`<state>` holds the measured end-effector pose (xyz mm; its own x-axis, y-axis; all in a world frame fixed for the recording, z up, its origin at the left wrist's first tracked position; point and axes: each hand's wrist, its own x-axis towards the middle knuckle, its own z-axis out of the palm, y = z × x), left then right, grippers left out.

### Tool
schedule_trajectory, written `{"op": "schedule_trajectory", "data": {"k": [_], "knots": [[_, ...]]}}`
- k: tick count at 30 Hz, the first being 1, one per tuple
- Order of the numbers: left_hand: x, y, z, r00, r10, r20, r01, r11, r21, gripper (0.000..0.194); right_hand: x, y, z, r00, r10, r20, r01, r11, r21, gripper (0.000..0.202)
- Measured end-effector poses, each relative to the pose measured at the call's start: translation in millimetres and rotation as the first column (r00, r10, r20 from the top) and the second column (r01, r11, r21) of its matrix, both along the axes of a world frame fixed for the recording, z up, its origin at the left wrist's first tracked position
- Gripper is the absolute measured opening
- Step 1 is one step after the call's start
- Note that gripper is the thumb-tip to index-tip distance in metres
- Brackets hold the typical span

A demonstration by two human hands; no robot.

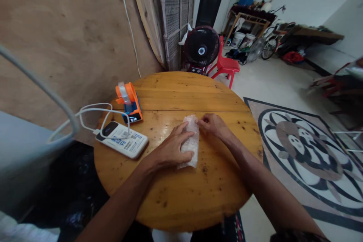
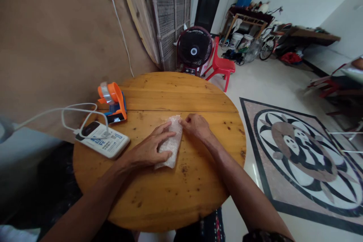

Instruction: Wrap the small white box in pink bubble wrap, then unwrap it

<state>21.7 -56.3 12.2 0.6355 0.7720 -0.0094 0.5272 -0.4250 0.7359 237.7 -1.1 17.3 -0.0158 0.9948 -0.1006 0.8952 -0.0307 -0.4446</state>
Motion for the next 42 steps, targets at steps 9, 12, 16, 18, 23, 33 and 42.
{"op": "schedule_trajectory", "data": {"k": [9,12,16,18,23,33,42], "knots": [[-1,1,0.1,1.0,-0.001,-0.008,0.001,1.0,0.003,0.065,-14,9,-15.9,0.966,-0.012,-0.259,0.02,0.999,0.027,0.014],[-1,0,1.1,1.0,0.001,-0.017,-0.001,1.0,0.008,0.065,-13,8,-22.7,0.9,0.019,-0.436,0.011,0.998,0.066,0.016],[-1,-2,2.7,0.999,0.001,-0.032,0.0,1.0,0.025,0.064,-14,7,-26.4,0.788,0.032,-0.615,0.014,0.998,0.069,0.021],[-1,-2,3.0,0.999,0.006,-0.033,-0.004,0.998,0.063,0.062,-17,6,-27.9,0.758,0.035,-0.651,0.021,0.997,0.079,0.02],[-1,-6,1.4,0.999,0.037,-0.003,-0.036,0.982,0.187,0.052,-22,4,-34.1,0.825,0.051,-0.562,0.074,0.978,0.196,0.015],[0,-13,1.7,0.995,0.056,0.084,-0.082,0.933,0.35,0.037,-24,1,-30.5,0.665,0.021,-0.747,0.086,0.991,0.105,0.026],[0,-11,1.8,0.998,0.028,0.06,-0.046,0.943,0.33,0.035,-19,-3,-10.5,0.574,-0.066,-0.816,-0.124,0.978,-0.167,0.037]]}}
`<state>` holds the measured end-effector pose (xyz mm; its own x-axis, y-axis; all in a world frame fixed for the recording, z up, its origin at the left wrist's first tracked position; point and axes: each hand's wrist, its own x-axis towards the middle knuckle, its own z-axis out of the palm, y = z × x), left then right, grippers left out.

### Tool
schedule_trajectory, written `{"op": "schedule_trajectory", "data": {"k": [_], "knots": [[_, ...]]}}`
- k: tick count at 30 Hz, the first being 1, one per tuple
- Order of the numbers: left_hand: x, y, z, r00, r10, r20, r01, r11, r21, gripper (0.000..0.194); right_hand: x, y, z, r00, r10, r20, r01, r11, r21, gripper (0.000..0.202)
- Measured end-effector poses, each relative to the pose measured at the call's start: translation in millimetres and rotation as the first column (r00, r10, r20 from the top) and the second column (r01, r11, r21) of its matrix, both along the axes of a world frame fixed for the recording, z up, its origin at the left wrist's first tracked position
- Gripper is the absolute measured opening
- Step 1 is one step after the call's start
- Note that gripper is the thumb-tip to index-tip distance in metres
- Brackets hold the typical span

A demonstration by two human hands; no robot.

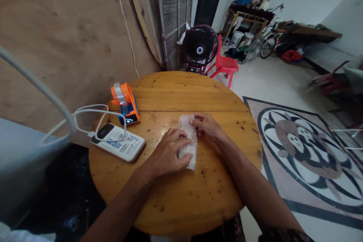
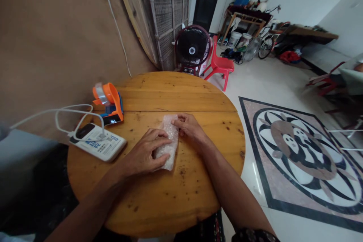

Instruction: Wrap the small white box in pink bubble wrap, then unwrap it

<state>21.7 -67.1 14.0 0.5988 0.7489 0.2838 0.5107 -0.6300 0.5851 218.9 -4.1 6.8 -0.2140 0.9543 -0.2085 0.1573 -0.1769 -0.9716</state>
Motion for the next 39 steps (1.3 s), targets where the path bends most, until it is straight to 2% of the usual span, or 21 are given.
{"op": "schedule_trajectory", "data": {"k": [4,7,12,17,25,32,39], "knots": [[0,0,1.9,1.0,-0.011,-0.012,0.011,1.0,-0.015,0.034,-3,-2,1.6,0.998,0.025,0.051,-0.025,1.0,-0.011,0.03],[0,-1,2.7,1.0,-0.015,-0.01,0.015,1.0,-0.011,0.033,-7,-3,-1.1,1.0,0.007,0.017,-0.007,1.0,0.005,0.028],[0,-2,3.8,1.0,-0.011,0.004,0.011,1.0,-0.001,0.031,-12,-3,-7.1,0.997,-0.069,0.022,0.065,0.988,0.14,0.024],[0,-2,4.6,0.999,-0.026,0.019,0.026,1.0,0.013,0.028,-12,-5,-7.2,0.997,-0.071,0.017,0.065,0.974,0.219,0.023],[-3,-4,5.6,0.999,-0.049,0.002,0.049,0.999,0.024,0.026,-14,-6,-9.0,0.995,-0.104,-0.013,0.104,0.974,0.2,0.023],[-4,-3,4.4,0.999,-0.042,-0.022,0.042,0.999,0.026,0.023,-19,0,-25.1,0.97,-0.146,0.192,0.074,0.938,0.339,0.017],[0,-15,16.0,0.985,0.059,-0.163,-0.044,0.995,0.092,0.018,-19,2,-25.2,0.928,-0.187,0.323,0.047,0.916,0.398,0.014]]}}
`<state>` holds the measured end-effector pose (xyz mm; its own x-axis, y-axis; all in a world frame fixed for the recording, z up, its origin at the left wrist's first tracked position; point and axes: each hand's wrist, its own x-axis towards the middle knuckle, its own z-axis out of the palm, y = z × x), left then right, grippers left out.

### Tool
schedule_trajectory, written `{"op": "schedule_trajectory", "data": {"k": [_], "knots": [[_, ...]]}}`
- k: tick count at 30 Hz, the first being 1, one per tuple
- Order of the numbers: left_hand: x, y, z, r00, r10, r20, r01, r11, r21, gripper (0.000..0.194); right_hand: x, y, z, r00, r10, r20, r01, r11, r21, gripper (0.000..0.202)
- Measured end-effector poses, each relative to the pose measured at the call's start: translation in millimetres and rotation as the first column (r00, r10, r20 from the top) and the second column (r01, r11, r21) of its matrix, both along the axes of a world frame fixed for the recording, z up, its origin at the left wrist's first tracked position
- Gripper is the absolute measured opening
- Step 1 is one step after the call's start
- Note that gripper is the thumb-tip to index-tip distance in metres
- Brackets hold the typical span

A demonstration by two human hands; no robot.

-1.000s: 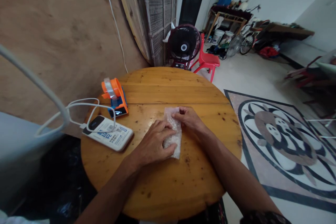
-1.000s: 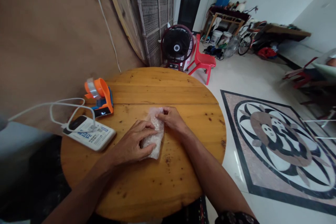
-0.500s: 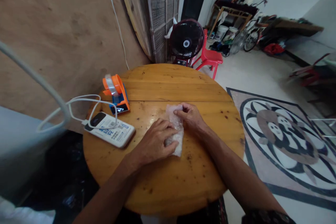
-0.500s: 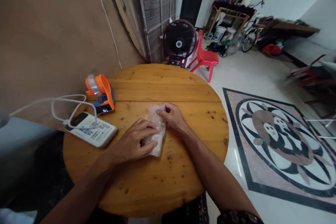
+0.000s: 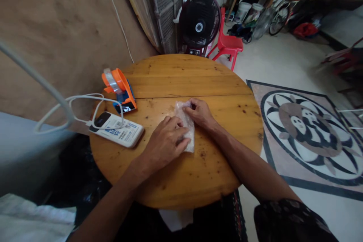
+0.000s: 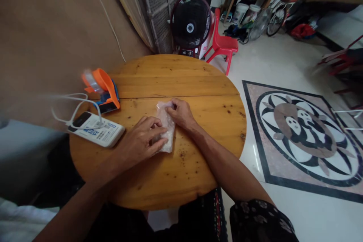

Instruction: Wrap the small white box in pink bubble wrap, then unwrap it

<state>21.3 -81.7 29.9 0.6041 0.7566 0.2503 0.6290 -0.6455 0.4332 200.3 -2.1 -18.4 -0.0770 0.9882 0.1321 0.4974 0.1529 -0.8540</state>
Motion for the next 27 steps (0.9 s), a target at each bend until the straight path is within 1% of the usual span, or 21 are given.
{"op": "schedule_trajectory", "data": {"k": [3,5,7,9,11,12,14,17,19,20,24,27], "knots": [[4,-9,4.6,0.995,0.045,-0.087,-0.044,0.999,0.009,0.017,0,1,-1.3,1.0,-0.008,0.019,0.008,1.0,-0.009,0.013],[6,-15,4.9,0.991,0.077,-0.111,-0.076,0.997,0.008,0.019,0,1,-1.9,1.0,0.001,-0.021,-0.002,1.0,-0.02,0.013],[8,-20,3.5,0.988,0.111,-0.109,-0.112,0.994,-0.004,0.021,-1,2,-0.7,0.992,0.022,-0.126,-0.028,0.998,-0.049,0.013],[9,-23,1.4,0.987,0.132,-0.094,-0.135,0.991,-0.02,0.023,-1,2,3.8,0.962,0.039,-0.269,-0.075,0.989,-0.124,0.014],[9,-24,-1.0,0.987,0.143,-0.078,-0.146,0.989,-0.03,0.023,-2,1,12.0,0.925,0.045,-0.376,-0.13,0.971,-0.202,0.016],[9,-24,-2.3,0.986,0.151,-0.068,-0.153,0.988,-0.029,0.023,-3,0,17.3,0.912,0.049,-0.408,-0.149,0.965,-0.217,0.017],[9,-24,-5.3,0.984,0.173,-0.045,-0.174,0.984,-0.025,0.022,-4,-5,29.0,0.898,0.077,-0.432,-0.179,0.963,-0.199,0.019],[9,-25,-10.3,0.978,0.206,0.02,-0.205,0.978,-0.039,0.02,-7,-19,46.3,0.903,0.155,-0.401,-0.229,0.963,-0.145,0.02],[9,-26,-13.4,0.971,0.225,0.078,-0.221,0.973,-0.06,0.021,-10,-32,54.7,0.914,0.18,-0.363,-0.236,0.965,-0.117,0.018],[10,-27,-14.6,0.966,0.234,0.113,-0.227,0.971,-0.068,0.02,-11,-39,57.5,0.921,0.173,-0.349,-0.22,0.971,-0.098,0.017],[11,-32,-18.0,0.93,0.277,0.242,-0.26,0.96,-0.101,0.015,-13,-67,60.2,0.927,0.108,-0.36,-0.134,0.99,-0.048,0.016],[13,-35,-21.3,0.892,0.336,0.303,-0.31,0.942,-0.129,0.014,-12,-79,58.1,0.914,0.097,-0.395,-0.118,0.993,-0.029,0.015]]}}
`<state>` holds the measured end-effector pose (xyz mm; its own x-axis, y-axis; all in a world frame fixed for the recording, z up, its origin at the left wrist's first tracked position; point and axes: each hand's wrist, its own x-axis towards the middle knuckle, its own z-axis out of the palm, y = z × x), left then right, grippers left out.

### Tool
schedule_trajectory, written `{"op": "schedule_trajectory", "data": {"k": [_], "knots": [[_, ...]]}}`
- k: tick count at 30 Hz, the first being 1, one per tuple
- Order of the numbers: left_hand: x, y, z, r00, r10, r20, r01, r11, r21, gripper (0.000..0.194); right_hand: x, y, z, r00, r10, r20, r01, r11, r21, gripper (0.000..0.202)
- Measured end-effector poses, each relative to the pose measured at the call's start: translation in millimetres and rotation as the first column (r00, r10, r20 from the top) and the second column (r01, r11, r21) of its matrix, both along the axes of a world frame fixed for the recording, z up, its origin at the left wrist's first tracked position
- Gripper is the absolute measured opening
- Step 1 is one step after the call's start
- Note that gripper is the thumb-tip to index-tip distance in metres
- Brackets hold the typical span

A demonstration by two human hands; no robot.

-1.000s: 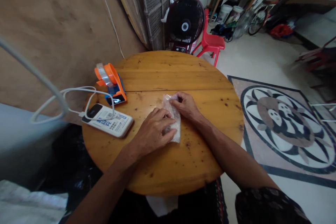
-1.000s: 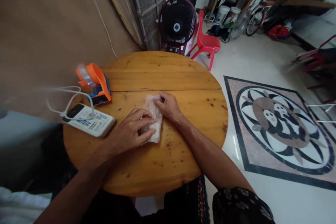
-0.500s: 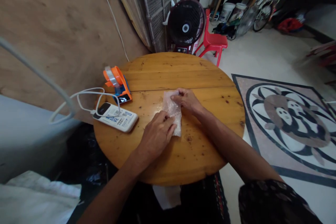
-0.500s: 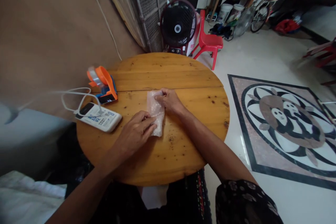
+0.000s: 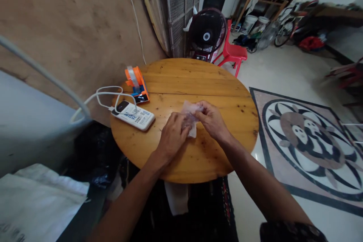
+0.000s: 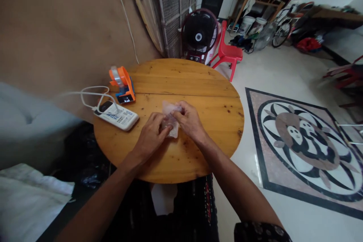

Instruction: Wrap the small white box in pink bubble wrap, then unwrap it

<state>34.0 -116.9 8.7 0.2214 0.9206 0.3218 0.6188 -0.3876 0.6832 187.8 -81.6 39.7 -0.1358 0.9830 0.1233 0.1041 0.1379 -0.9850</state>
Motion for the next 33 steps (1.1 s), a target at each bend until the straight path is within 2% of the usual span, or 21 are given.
{"op": "schedule_trajectory", "data": {"k": [5,9,13,17,20,23,27,30,33], "knots": [[1,0,-9.4,0.988,0.119,0.095,-0.117,0.993,-0.021,0.036,3,-13,-1.5,0.998,0.045,0.044,-0.047,0.997,0.057,0.016],[-2,1,-11.7,0.991,0.107,0.086,-0.106,0.994,-0.013,0.054,4,-31,-5.8,0.989,0.036,0.146,-0.05,0.994,0.094,0.008],[-2,1,-10.0,0.991,0.062,0.122,-0.062,0.998,0.001,0.037,0,-51,-20.4,0.994,-0.016,0.11,-0.001,0.989,0.145,0.003],[-1,2,-10.5,0.982,0.054,0.182,-0.053,0.999,-0.013,0.02,-6,-59,-37.8,0.995,-0.063,0.074,0.046,0.977,0.209,0.009],[-6,2,-11.6,0.971,0.019,0.237,0.002,0.996,-0.084,0.027,-6,-58,-45.5,0.991,-0.086,0.105,0.053,0.957,0.285,0.014],[-18,1,-9.4,0.958,-0.091,0.271,0.132,0.981,-0.139,0.045,-3,-56,-47.8,0.986,-0.077,0.145,0.021,0.934,0.357,0.017],[-31,-2,-3.4,0.956,-0.25,0.153,0.269,0.955,-0.125,0.063,4,-55,-44.9,0.976,-0.044,0.212,-0.042,0.923,0.382,0.023],[-34,-1,-4.4,0.967,-0.254,0.011,0.255,0.965,-0.064,0.055,9,-54,-41.7,0.96,-0.018,0.279,-0.095,0.918,0.386,0.027],[-36,1,-10.7,0.967,-0.233,-0.103,0.239,0.969,0.055,0.046,12,-54,-42.4,0.927,-0.006,0.376,-0.177,0.875,0.451,0.028]]}}
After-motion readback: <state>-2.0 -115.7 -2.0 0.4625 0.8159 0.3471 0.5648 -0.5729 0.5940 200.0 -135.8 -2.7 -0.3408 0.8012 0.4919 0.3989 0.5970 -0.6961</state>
